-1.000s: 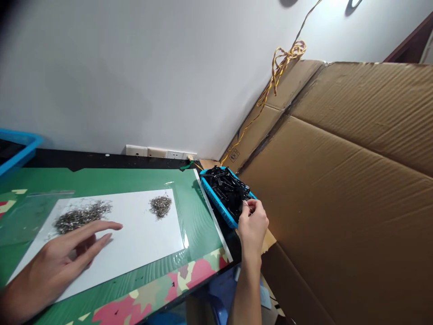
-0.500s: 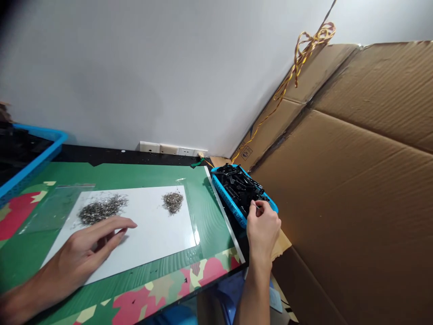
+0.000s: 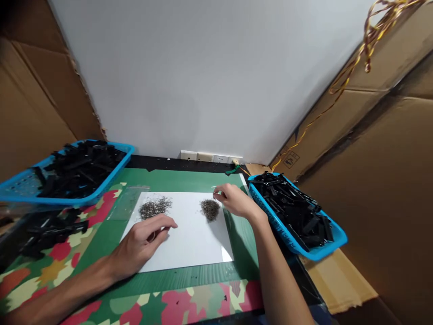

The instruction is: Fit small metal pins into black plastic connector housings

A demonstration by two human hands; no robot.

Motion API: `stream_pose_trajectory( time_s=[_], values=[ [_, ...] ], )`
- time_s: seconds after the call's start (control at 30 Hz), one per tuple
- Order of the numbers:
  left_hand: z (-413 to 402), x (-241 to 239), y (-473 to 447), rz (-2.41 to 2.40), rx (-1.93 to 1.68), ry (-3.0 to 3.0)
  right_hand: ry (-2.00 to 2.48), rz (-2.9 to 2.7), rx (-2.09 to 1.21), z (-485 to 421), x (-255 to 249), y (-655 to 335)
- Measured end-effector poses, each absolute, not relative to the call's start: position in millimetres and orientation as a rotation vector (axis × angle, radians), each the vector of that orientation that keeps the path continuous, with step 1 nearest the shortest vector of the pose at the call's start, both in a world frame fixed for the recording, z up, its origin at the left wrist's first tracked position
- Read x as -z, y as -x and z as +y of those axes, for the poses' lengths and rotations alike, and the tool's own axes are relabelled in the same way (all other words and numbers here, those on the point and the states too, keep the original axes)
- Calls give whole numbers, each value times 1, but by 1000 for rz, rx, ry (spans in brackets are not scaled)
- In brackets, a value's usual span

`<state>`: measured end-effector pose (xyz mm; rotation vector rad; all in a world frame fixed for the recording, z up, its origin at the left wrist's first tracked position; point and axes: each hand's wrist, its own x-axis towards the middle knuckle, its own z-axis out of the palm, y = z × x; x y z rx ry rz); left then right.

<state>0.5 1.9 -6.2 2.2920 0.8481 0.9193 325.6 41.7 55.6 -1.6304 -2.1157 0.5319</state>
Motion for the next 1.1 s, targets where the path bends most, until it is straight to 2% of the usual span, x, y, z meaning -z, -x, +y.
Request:
stream_pose_trajectory(
  time_s=[0.2,0.33,0.47,0.7,0.9,1.1],
  values=[
    [22,-11,16,1087,-980,-2521,1691,-2061,-600,44,-34,-350],
    [54,-33,44,1660,-1001,-2507,1693,-2084,-749,36,-28,-363],
    [79,-65,90,2070,-801,-2515,1629,-2058,-800,38,-26,-359],
    [115,-97,182,2459,-320,-2220,1658,-2085,-339,34,-25,-304],
    [142,-86,218,2424,-267,-2053,1877,-2235,-185,29,-15,-263],
    [148,-57,231,2212,-505,-2022,1942,-2201,-199,30,-11,-262]
  ],
)
